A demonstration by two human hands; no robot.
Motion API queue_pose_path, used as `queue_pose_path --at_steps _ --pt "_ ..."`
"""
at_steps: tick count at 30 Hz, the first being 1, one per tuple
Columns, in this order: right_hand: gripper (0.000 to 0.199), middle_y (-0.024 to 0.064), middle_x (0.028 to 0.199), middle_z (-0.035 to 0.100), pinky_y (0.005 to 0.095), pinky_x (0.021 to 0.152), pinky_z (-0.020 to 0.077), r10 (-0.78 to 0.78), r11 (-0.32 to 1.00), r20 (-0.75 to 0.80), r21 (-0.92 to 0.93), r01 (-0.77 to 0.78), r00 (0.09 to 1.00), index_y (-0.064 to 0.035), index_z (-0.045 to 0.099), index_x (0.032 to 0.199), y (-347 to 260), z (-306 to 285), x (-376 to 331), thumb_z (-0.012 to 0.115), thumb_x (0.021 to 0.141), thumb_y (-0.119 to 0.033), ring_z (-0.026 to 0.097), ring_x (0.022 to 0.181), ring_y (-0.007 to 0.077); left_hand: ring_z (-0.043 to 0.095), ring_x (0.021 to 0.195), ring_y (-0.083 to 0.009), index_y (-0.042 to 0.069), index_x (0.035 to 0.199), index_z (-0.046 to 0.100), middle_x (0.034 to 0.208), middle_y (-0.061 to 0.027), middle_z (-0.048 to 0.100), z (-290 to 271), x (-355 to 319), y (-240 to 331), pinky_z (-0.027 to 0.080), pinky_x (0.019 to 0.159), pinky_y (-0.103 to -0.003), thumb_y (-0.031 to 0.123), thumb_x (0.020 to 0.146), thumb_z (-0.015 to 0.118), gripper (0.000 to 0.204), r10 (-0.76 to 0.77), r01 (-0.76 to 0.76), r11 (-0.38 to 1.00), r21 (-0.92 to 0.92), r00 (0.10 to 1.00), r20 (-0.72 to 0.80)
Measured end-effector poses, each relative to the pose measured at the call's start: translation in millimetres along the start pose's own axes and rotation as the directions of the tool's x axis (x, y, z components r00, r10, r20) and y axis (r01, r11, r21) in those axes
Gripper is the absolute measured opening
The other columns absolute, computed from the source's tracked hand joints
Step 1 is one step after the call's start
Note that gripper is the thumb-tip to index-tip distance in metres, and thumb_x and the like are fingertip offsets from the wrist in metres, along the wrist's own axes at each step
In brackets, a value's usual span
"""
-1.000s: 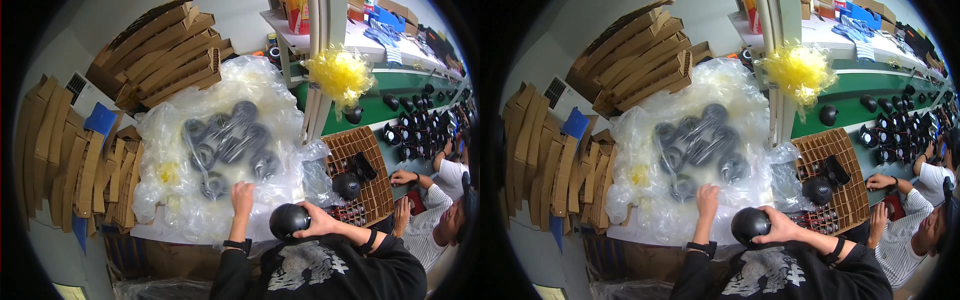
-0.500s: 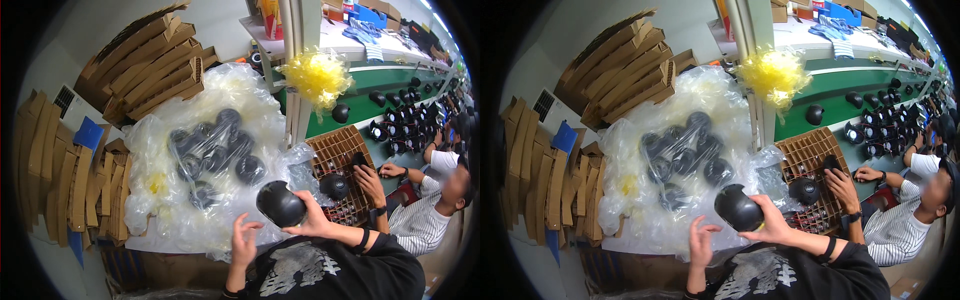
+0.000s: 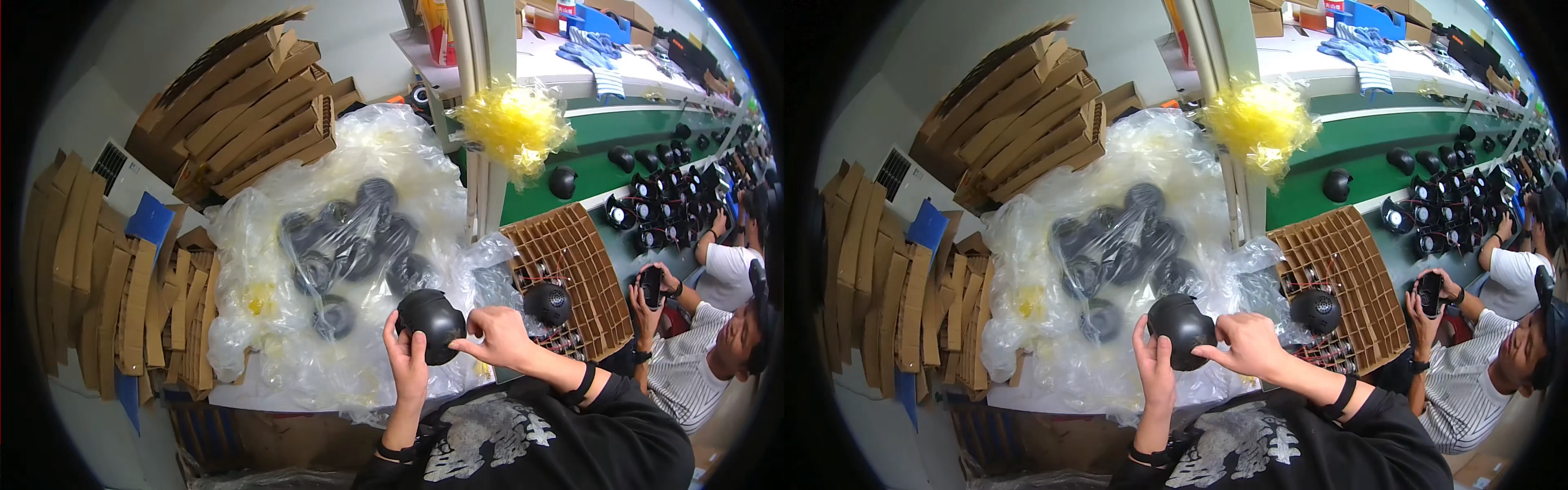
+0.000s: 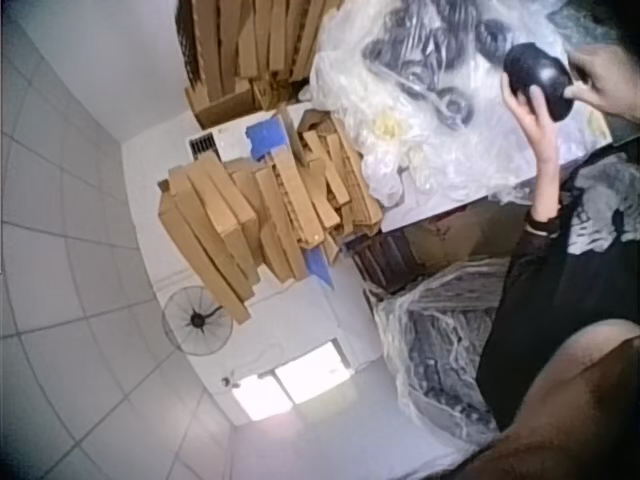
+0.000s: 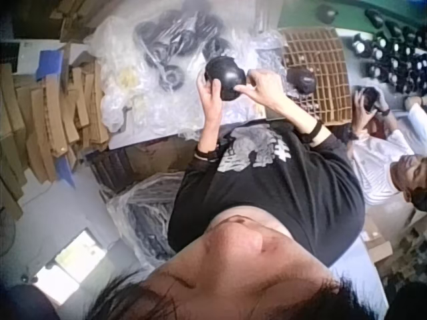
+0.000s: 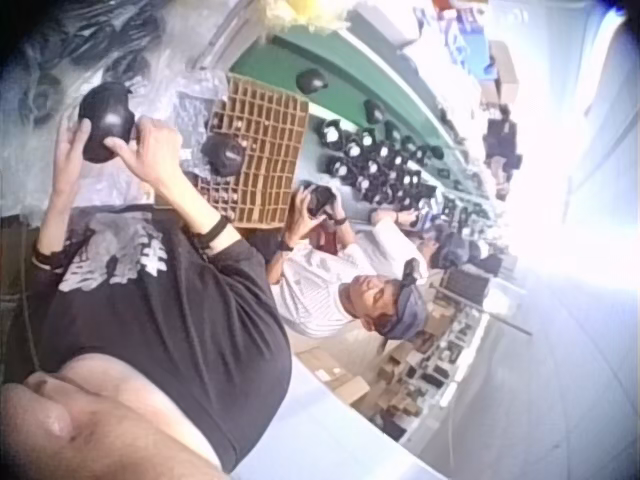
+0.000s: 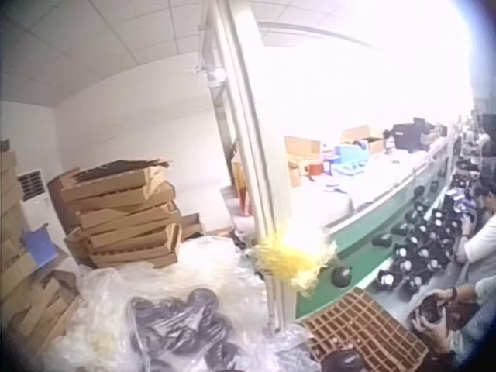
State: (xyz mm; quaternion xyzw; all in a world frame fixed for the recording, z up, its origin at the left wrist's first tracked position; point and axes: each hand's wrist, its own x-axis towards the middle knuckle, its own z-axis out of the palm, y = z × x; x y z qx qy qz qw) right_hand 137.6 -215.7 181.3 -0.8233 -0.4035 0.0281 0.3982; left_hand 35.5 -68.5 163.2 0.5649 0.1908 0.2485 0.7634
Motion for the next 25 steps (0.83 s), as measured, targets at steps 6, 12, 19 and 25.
queue_pose_path --at_steps 6,12,19,25 --pt "0.041 0.0109 0.049 0.050 0.0387 0.045 0.0401 0.007 1.000 -0.046 0.027 -0.006 0.999 -0.0050 0.053 0.059 1 8 3 0.062 0.085 -0.035 0.053 0.046 0.0291 0.053 0.106 -0.0223 0.002 0.140 0.021 0.119 -0.0185 0.054 -1 -1 -9 0.041 0.093 -0.033 0.014 0.094 0.051 0.056 0.069 -0.093 0.975 0.202 0.990 0.127" --pt "0.036 0.0153 0.050 0.042 0.0373 0.045 0.0327 0.208 0.900 0.080 0.373 -0.223 0.975 0.0023 0.052 0.066 9 7 3 0.056 0.091 -0.023 0.038 0.042 0.0236 0.057 0.088 -0.0259 0.000 0.125 0.050 0.090 -0.0124 0.060 -17 0 -29 0.047 0.076 -0.034 0.022 0.086 0.063 0.047 0.358 -0.471 0.607 0.640 0.881 0.309" --pt "0.015 0.0097 0.062 0.052 0.0399 0.049 0.0428 -0.344 0.846 -0.006 0.432 0.313 0.939 -0.0067 0.053 0.067 -12 7 -15 0.063 0.078 -0.010 0.054 0.054 0.0295 0.042 0.059 -0.0011 0.000 0.121 0.053 0.070 0.0037 0.054 -8 25 -31 0.035 0.056 -0.017 0.011 0.087 0.063 0.037 0.175 -0.156 0.959 0.236 0.983 -0.059" --pt "0.025 0.0051 0.057 0.048 0.0301 0.042 0.0427 -0.707 0.694 0.003 0.194 0.694 0.707 -0.0088 0.047 0.062 -47 -47 -19 0.068 0.074 -0.012 0.054 0.050 0.0177 0.059 0.088 -0.0122 0.002 0.123 0.050 0.098 -0.0108 0.064 -46 53 -17 0.047 0.080 -0.026 0.014 0.090 0.059 0.036 0.004 -0.001 1.000 0.012 0.970 -0.241"
